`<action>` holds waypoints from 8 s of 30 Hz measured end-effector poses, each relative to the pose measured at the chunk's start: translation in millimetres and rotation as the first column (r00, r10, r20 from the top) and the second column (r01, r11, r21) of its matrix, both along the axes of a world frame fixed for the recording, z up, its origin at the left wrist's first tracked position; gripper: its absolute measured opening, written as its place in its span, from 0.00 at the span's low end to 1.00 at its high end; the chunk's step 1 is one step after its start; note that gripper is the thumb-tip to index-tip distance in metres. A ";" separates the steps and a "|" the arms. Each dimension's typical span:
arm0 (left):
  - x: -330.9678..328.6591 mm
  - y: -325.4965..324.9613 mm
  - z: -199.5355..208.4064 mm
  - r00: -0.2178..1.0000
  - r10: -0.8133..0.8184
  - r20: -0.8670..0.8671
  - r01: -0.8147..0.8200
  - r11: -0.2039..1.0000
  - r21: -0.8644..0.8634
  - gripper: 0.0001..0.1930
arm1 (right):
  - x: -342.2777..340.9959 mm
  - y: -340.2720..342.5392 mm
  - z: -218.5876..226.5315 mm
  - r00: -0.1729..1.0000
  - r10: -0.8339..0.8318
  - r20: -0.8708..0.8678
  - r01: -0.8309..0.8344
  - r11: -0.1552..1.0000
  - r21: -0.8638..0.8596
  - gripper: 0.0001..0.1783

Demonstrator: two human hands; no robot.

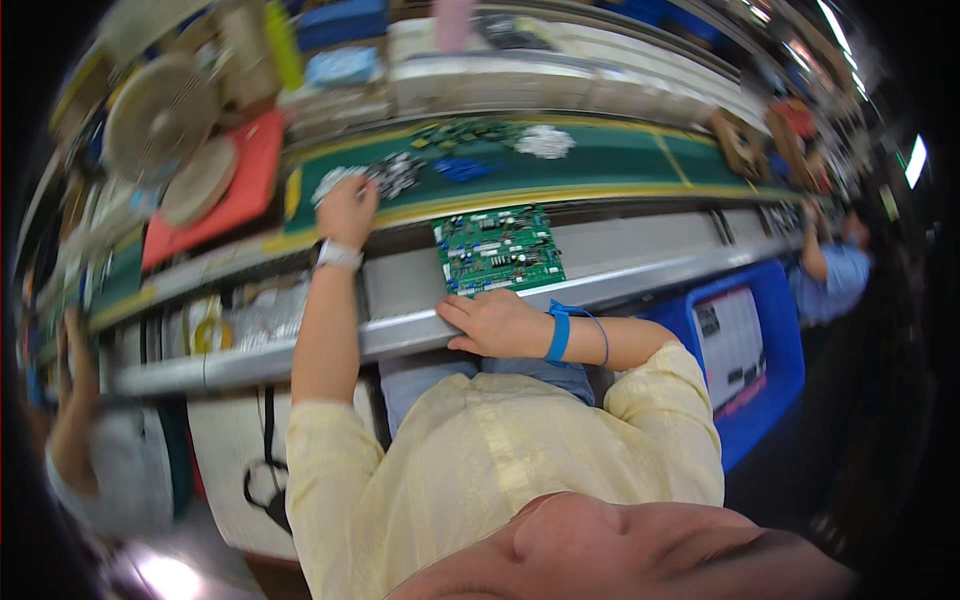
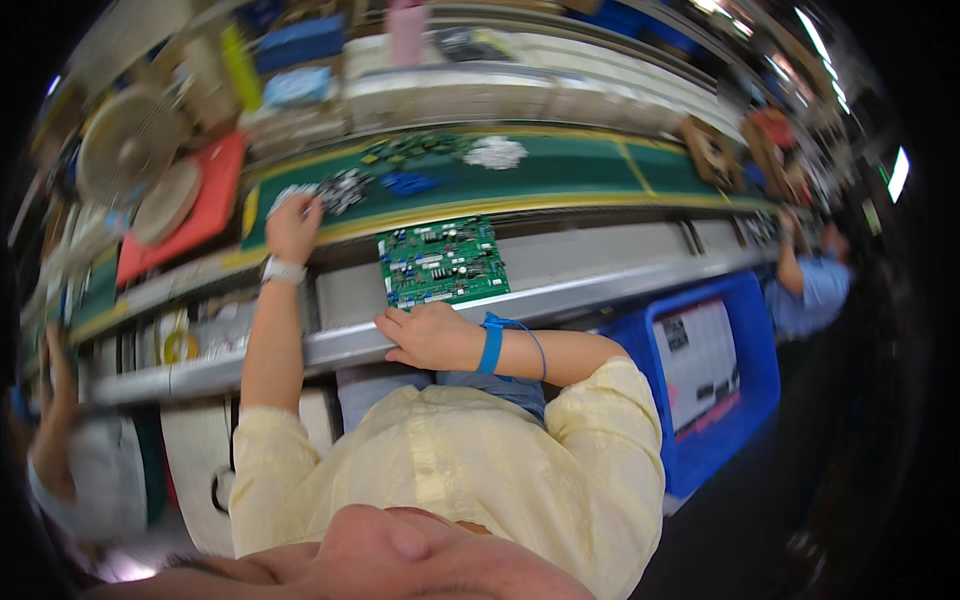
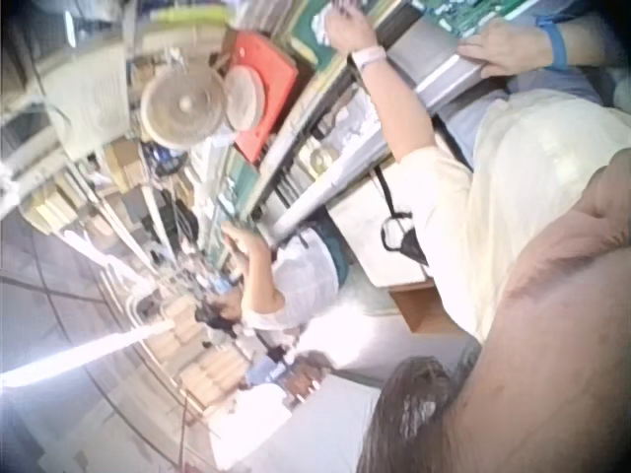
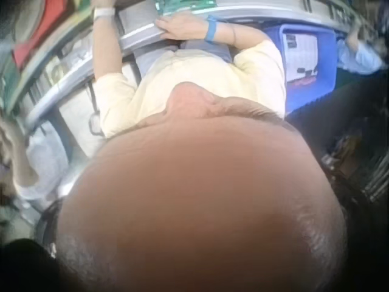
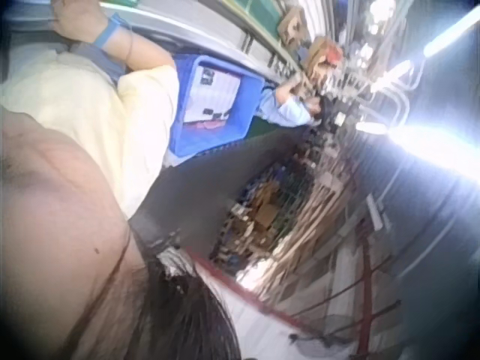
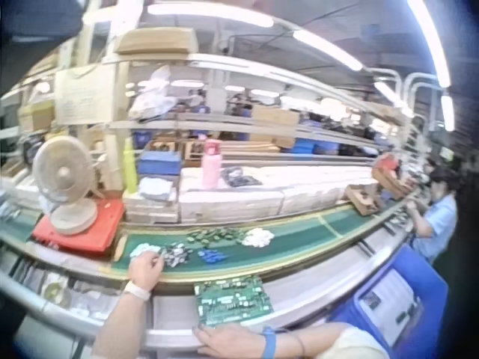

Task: Manually assemble components onto a printed circuit board on a factory assembly line.

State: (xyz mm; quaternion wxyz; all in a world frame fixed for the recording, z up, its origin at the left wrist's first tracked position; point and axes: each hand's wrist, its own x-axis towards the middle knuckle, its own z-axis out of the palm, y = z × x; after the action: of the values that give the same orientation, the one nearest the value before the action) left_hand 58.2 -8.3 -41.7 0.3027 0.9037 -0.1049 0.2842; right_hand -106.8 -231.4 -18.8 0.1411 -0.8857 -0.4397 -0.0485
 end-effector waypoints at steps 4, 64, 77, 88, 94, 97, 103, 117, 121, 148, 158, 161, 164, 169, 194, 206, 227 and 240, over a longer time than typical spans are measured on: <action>-2.7 -4.1 7.0 0.999 -0.035 -0.001 0.035 0.999 0.031 0.10 | -6.9 -65.8 11.2 0.972 -0.220 -0.077 0.220 0.975 -0.014 0.19; -14.8 -25.4 4.3 0.996 -0.077 -0.045 0.070 0.986 -0.153 0.13 | 125.6 -117.6 -26.0 0.758 -0.191 -0.624 0.082 0.977 -0.199 0.22; -12.2 -22.5 4.6 0.993 -0.093 -0.069 0.083 0.987 -0.136 0.14 | 125.9 -113.9 -24.4 0.768 -0.185 -0.613 0.075 0.977 -0.200 0.22; -13.6 -25.0 1.0 0.994 -0.104 -0.019 0.100 0.984 -0.147 0.13 | 128.1 -116.2 -28.5 0.740 -0.206 -0.641 0.082 0.973 -0.218 0.22; -13.5 -24.9 0.6 0.993 -0.120 -0.012 0.118 0.983 -0.139 0.13 | 128.9 -115.7 -27.9 0.755 -0.204 -0.624 0.065 0.969 -0.238 0.22; -14.1 -23.6 2.3 0.994 -0.112 -0.012 0.110 0.987 -0.120 0.14 | 128.1 -112.6 -24.9 0.736 -0.200 -0.647 0.070 0.973 -0.221 0.21; -13.9 -26.0 0.8 0.989 -0.130 -0.068 0.121 0.985 -0.125 0.13 | 127.0 -112.1 -20.7 0.743 -0.178 -0.645 0.052 0.976 -0.210 0.21; -14.2 -25.2 5.5 0.981 -0.159 -0.110 0.145 0.981 -0.126 0.12 | 128.4 -116.9 -26.5 0.798 -0.128 -0.589 -0.019 0.971 -0.237 0.24; -17.5 -25.8 16.2 0.969 -0.150 -0.196 0.121 0.981 -0.153 0.14 | 131.1 -118.4 -34.7 0.795 -0.103 -0.598 -0.036 0.976 -0.217 0.26; -19.6 -30.7 9.7 0.956 -0.188 -0.223 0.126 0.956 -0.265 0.12 | 120.4 -118.4 -27.5 0.811 -0.129 -0.571 -0.058 0.953 -0.298 0.27; -19.5 -32.1 11.3 0.964 -0.182 -0.196 0.123 0.952 -0.279 0.13 | 119.5 -119.1 -28.3 0.817 -0.112 -0.566 -0.047 0.965 -0.259 0.28; -18.3 -33.9 12.0 0.963 -0.196 -0.187 0.133 0.943 -0.306 0.13 | 119.7 -120.9 -29.7 0.818 -0.103 -0.566 -0.045 0.970 -0.241 0.27; -19.1 -30.3 13.4 0.944 -0.196 -0.267 0.121 0.955 -0.271 0.12 | 119.9 -120.2 -28.2 0.814 -0.094 -0.573 -0.055 0.970 -0.236 0.26; -19.8 -29.7 12.4 0.946 -0.195 -0.258 0.119 0.952 -0.282 0.12 | 119.2 -119.8 -28.0 0.824 -0.088 -0.559 -0.056 0.970 -0.235 0.26; -20.7 -31.4 10.0 0.931 -0.263 -0.254 0.184 0.937 -0.296 0.22 | 117.5 -117.9 -24.7 0.809 -0.102 -0.578 -0.056 0.967 -0.249 0.26; -21.2 -30.6 14.9 0.927 -0.288 -0.239 0.236 0.946 -0.223 0.20 | 118.7 -118.5 -26.4 0.829 -0.061 -0.556 -0.062 0.978 -0.200 0.24; -23.6 -33.3 14.2 0.936 -0.326 -0.129 0.256 0.887 -0.383 0.14 | 114.6 -106.7 -0.9 0.767 -0.146 -0.625 0.014 0.977 -0.211 0.22; -25.8 -33.4 15.8 0.918 -0.319 -0.236 0.222 0.906 -0.361 0.09 | 115.7 -110.1 -6.5 0.785 -0.134 -0.605 0.016 0.980 -0.197 0.22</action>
State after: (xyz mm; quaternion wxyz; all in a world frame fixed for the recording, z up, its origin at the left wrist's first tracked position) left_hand 32.4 -41.7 -25.9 0.4971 0.8489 -0.1362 0.1170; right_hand 8.9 -341.6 -25.4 0.1932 -0.8791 -0.3365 0.2768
